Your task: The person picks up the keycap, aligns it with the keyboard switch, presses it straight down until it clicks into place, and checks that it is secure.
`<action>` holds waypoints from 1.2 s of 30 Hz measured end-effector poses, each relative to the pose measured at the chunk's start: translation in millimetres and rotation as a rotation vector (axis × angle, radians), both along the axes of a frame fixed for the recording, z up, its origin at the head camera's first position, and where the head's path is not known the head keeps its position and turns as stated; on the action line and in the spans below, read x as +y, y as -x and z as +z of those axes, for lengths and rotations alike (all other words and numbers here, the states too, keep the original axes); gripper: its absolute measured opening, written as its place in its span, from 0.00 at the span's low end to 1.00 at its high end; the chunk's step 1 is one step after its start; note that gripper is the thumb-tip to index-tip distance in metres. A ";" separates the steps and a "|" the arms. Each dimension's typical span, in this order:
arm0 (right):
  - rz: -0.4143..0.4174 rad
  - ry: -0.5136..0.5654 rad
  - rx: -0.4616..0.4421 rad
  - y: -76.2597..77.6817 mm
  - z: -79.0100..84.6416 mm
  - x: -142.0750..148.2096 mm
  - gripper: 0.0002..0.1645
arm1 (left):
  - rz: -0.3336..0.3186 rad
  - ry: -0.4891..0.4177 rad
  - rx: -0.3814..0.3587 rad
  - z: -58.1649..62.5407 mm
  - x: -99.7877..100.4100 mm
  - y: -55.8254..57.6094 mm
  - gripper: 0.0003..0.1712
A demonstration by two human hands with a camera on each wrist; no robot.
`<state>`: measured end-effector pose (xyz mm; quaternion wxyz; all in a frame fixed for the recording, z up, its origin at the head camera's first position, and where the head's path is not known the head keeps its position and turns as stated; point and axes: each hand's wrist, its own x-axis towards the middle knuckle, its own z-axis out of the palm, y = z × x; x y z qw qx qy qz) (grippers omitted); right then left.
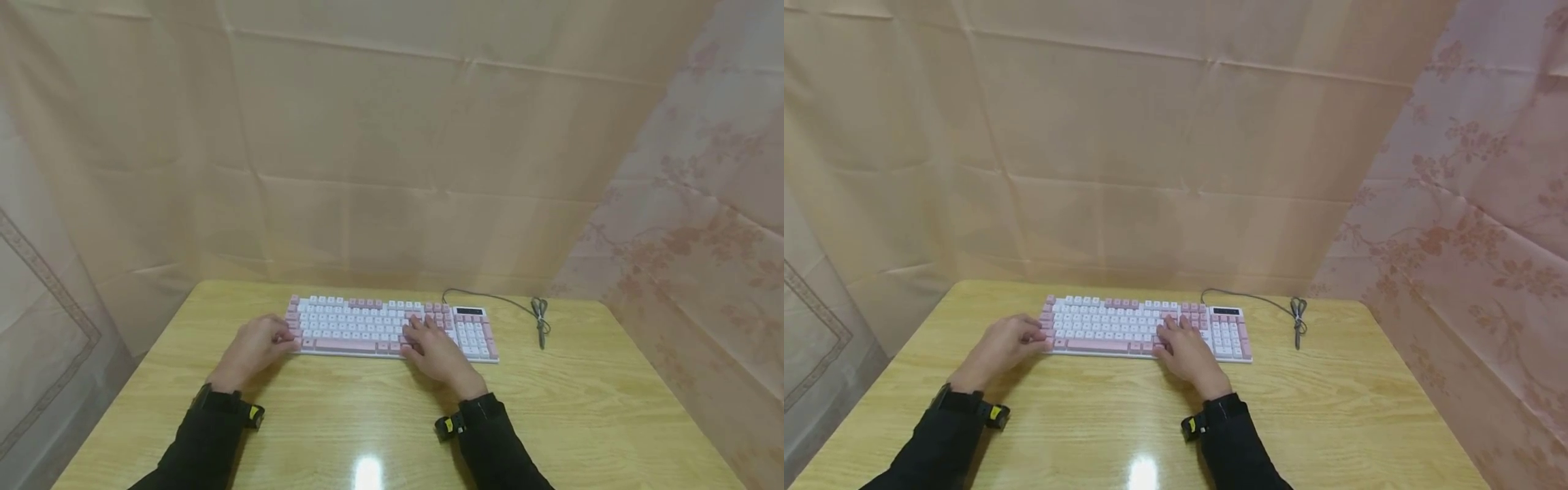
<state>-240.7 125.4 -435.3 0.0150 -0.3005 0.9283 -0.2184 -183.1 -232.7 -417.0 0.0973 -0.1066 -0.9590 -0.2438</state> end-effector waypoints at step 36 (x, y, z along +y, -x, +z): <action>-0.018 0.004 -0.014 -1.9 2.3 -0.9 0.29 | -0.010 0.113 0.037 -2.0 3.8 0.5 0.05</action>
